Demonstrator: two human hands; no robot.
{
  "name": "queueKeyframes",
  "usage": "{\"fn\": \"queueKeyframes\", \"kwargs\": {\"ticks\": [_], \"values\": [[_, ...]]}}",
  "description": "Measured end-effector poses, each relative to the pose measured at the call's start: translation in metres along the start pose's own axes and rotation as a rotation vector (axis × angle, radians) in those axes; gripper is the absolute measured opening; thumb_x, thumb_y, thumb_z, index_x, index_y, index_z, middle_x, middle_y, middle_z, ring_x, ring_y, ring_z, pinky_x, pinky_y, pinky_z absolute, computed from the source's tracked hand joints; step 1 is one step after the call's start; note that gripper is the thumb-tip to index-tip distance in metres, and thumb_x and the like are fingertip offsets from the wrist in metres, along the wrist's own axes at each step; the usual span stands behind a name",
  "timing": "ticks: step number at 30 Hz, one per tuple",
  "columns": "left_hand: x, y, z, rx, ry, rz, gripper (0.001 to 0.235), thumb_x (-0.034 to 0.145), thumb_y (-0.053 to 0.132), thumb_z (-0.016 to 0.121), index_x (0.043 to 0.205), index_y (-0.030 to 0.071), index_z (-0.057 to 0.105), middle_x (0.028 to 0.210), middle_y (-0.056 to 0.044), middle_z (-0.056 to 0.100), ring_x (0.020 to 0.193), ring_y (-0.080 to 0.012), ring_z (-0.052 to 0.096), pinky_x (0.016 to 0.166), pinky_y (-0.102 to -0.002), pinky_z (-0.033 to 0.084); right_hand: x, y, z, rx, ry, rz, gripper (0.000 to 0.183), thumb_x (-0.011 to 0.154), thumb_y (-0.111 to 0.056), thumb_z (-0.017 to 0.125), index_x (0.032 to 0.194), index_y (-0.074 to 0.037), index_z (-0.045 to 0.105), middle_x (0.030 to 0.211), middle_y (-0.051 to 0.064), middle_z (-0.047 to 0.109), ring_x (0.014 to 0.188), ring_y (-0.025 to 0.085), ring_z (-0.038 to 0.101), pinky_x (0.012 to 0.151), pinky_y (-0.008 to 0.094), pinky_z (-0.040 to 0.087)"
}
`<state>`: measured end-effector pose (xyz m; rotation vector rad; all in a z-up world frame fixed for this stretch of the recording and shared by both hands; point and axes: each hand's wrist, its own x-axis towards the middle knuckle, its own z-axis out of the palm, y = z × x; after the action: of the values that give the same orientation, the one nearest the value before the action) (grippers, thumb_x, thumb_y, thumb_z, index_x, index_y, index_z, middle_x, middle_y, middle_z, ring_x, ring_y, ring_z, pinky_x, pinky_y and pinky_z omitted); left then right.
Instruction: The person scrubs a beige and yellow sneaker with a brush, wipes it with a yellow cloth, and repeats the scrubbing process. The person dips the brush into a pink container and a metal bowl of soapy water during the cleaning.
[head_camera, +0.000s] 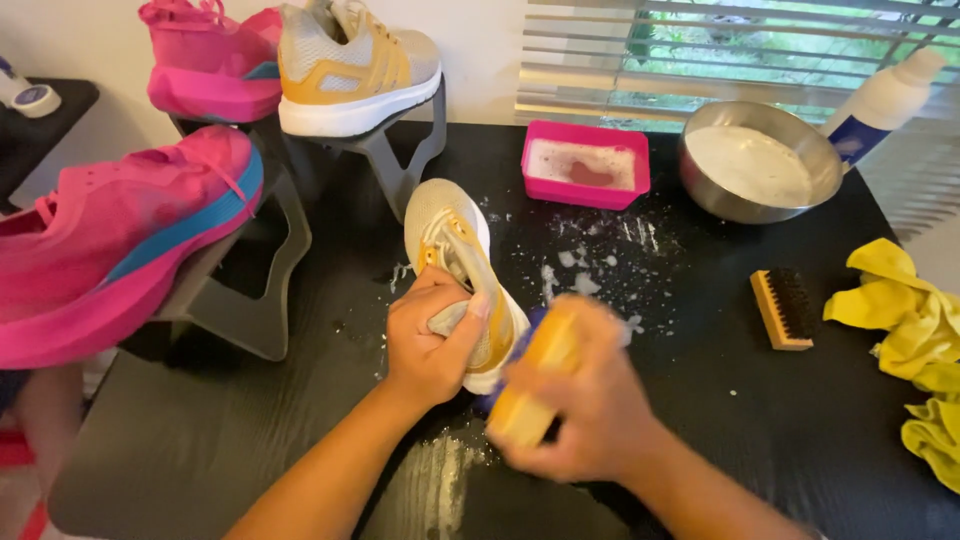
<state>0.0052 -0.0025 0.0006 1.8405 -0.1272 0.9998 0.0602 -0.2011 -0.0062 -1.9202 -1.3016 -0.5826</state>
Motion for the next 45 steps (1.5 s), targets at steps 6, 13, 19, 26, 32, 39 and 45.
{"fn": "queueKeyframes", "kwargs": {"ticks": [6,13,19,26,32,39,45], "values": [[-0.004,-0.002,-0.003,0.028,-0.005,0.047,0.042,0.097,0.018,0.062,0.059,0.009,0.047,0.058,0.001,0.043,0.066,-0.0161,0.045,0.061,-0.032,0.037,0.019,0.008,-0.007,-0.034,-0.060,0.112,0.046,0.072,-0.040,0.083,0.108,-0.013,0.070,0.127,0.023,0.036,0.130,0.044,0.039,0.101,0.055,0.048],[-0.006,-0.018,0.003,-0.008,0.018,0.083,0.038,0.094,0.012,0.066,0.059,0.009,0.053,0.055,-0.002,0.050,0.064,-0.0200,0.051,0.064,-0.032,0.043,0.013,0.012,0.000,0.151,-0.071,0.075,0.048,0.069,-0.039,0.088,0.109,-0.020,0.068,0.134,0.021,0.032,0.115,0.043,0.053,0.085,0.047,0.057],[-0.002,-0.025,0.006,-0.087,0.097,0.122,0.032,0.092,0.007,0.069,0.061,0.009,0.063,0.053,-0.007,0.060,0.062,-0.0240,0.058,0.067,-0.033,0.048,0.005,0.005,0.010,0.133,0.064,-0.018,0.056,0.058,-0.047,0.092,0.105,-0.025,0.070,0.138,0.020,0.034,0.102,0.038,0.059,0.076,0.043,0.056],[-0.005,-0.039,0.013,-0.113,0.148,0.091,0.029,0.089,0.005,0.071,0.062,0.007,0.064,0.058,-0.009,0.062,0.067,-0.0241,0.060,0.070,-0.034,0.049,0.009,0.031,0.004,0.099,0.144,-0.039,0.051,0.067,-0.039,0.091,0.108,-0.021,0.067,0.140,0.023,0.032,0.097,0.036,0.060,0.078,0.041,0.056],[-0.003,-0.046,0.006,-0.152,0.177,0.052,0.030,0.092,0.008,0.070,0.063,0.005,0.062,0.059,-0.011,0.060,0.067,-0.0219,0.059,0.069,-0.034,0.048,0.008,0.049,0.020,0.162,0.172,0.010,0.047,0.069,-0.042,0.089,0.102,-0.016,0.067,0.132,0.020,0.037,0.104,0.043,0.059,0.076,0.045,0.055],[0.001,-0.028,0.009,-0.033,0.121,0.047,0.032,0.094,0.021,0.068,0.068,0.003,0.061,0.067,-0.006,0.052,0.067,-0.0195,0.052,0.066,-0.036,0.042,0.001,0.024,0.010,0.046,-0.025,-0.233,0.060,0.065,-0.052,0.088,0.113,-0.022,0.069,0.138,0.024,0.035,0.132,0.045,0.045,0.104,0.055,0.049],[0.004,-0.016,0.010,-0.020,0.057,0.110,0.040,0.096,0.015,0.066,0.059,0.007,0.052,0.058,-0.002,0.050,0.069,-0.0193,0.049,0.063,-0.035,0.042,0.006,0.029,0.007,0.038,0.064,0.063,0.046,0.072,-0.033,0.083,0.110,-0.018,0.063,0.140,0.022,0.027,0.111,0.036,0.053,0.083,0.041,0.058]]}}
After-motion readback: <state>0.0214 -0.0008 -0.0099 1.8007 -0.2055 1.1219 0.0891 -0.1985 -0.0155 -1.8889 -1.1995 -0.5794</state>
